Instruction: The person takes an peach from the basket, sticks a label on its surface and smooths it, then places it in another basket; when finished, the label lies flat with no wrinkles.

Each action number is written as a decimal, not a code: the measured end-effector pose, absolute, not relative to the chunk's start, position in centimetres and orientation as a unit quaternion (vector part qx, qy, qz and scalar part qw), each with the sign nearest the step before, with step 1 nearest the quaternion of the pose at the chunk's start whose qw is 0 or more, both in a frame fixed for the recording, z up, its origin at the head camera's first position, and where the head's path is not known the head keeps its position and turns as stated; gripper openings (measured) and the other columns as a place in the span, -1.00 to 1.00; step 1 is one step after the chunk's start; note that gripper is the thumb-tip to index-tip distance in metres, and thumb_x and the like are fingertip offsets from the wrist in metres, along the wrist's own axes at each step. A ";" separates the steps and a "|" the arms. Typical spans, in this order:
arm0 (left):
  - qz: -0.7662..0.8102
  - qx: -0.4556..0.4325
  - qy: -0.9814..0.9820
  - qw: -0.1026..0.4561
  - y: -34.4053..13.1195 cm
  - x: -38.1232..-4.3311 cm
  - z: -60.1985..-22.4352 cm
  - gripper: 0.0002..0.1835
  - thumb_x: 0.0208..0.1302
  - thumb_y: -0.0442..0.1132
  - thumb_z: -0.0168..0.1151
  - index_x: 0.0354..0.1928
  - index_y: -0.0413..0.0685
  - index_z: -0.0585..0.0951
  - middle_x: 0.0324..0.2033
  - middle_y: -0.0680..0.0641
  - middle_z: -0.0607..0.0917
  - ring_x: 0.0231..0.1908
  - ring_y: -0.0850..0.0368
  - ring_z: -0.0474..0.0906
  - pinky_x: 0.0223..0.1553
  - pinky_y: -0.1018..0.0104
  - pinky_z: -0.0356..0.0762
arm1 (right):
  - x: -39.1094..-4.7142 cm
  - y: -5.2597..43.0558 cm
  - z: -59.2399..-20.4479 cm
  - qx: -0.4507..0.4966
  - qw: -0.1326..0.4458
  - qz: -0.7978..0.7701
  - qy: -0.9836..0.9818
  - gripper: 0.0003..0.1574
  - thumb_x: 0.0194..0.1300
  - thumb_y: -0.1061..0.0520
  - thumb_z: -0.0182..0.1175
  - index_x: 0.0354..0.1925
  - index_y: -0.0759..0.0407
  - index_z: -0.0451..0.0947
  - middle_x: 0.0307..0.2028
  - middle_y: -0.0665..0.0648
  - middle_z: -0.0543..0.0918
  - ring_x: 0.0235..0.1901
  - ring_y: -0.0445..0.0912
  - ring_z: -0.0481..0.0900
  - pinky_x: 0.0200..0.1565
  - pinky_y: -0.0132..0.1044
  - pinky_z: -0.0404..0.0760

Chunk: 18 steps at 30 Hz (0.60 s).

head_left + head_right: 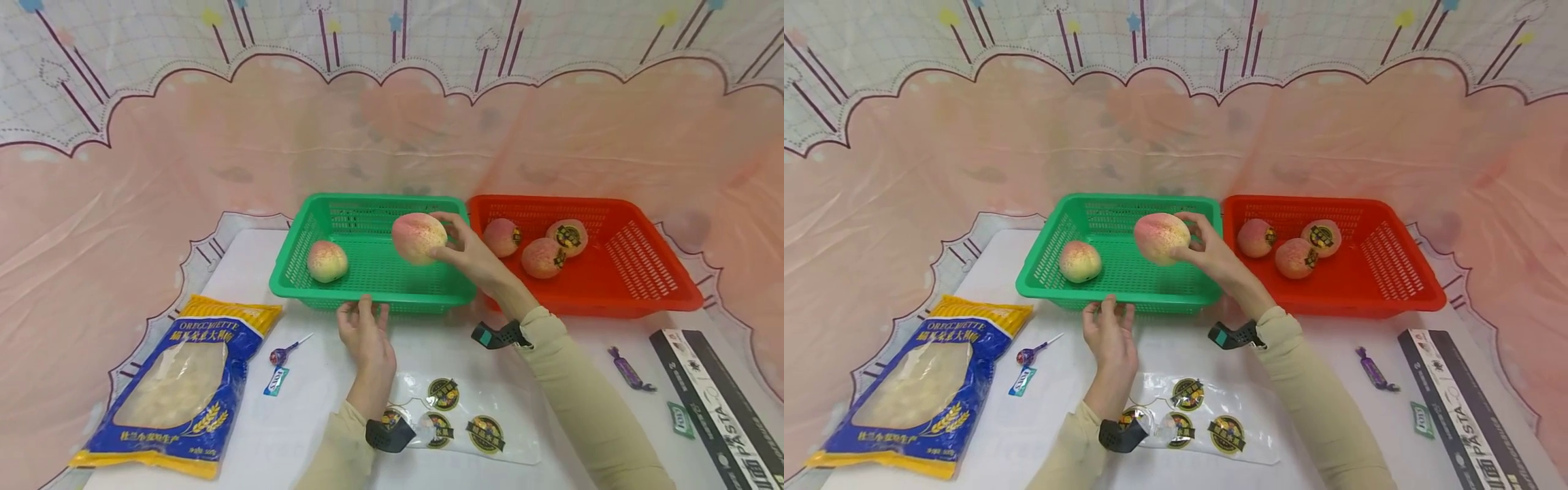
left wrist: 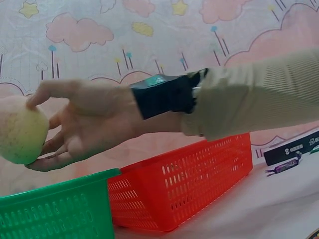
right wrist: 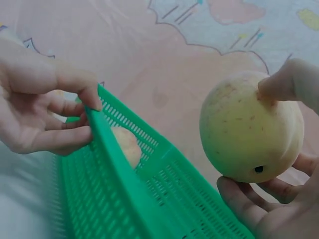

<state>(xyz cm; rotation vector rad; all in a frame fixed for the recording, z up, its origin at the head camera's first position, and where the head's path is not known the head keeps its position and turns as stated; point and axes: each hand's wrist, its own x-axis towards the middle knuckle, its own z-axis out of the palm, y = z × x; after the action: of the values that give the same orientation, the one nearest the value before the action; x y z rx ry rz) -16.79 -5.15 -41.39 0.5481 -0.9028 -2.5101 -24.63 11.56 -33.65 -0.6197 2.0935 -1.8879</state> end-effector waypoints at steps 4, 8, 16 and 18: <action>-0.903 0.196 -0.322 0.207 -5.1 -16.8 -41.5 -0.81 0.16 -0.33 0.11 -0.29 -0.06 0.29 -0.34 0.00 0.43 -0.29 0.15 0.43 -0.19 0.30 0.57 | -23.6 12.3 -34.2 -0.222 0.123 -0.654 0.713 -0.29 0.19 0.10 0.11 0.24 -0.14 0.04 0.19 0.03 0.22 0.12 0.05 0.31 0.09 -0.07 0.37; -0.903 0.197 -0.322 0.206 -5.1 -16.9 -41.5 -0.82 0.17 -0.33 0.10 -0.28 -0.06 0.29 -0.32 -0.01 0.43 -0.28 0.14 0.43 -0.17 0.30 0.57 | -22.7 12.8 -34.7 -0.242 0.116 -0.667 0.695 -0.29 0.20 0.17 0.07 0.25 -0.06 0.02 0.22 0.04 0.18 0.10 0.08 0.32 0.01 -0.16 0.47; -0.902 0.197 -0.326 0.201 -5.1 -16.7 -41.4 -0.83 0.18 -0.32 0.09 -0.27 -0.05 0.29 -0.29 -0.02 0.43 -0.26 0.14 0.44 -0.13 0.30 0.56 | -21.2 13.9 -35.2 -0.259 0.108 -0.679 0.678 -0.29 0.21 0.25 0.04 0.26 0.01 0.00 0.22 0.08 0.14 0.10 0.07 0.32 -0.05 -0.26 0.54; -0.902 0.195 -0.329 0.201 -5.1 -16.6 -41.3 -0.83 0.19 -0.32 0.08 -0.27 -0.04 0.29 -0.28 -0.02 0.43 -0.26 0.14 0.44 -0.14 0.30 0.56 | -20.8 14.2 -35.3 -0.258 0.107 -0.681 0.677 -0.29 0.21 0.25 0.04 0.26 0.02 0.00 0.22 0.08 0.14 0.11 0.06 0.32 -0.05 -0.27 0.54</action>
<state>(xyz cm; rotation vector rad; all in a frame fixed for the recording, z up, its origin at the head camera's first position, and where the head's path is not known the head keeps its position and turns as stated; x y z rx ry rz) -16.64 -5.13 -41.30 0.5449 -0.9181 -2.5204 -20.83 14.18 -35.32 -0.7588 1.9916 -2.0059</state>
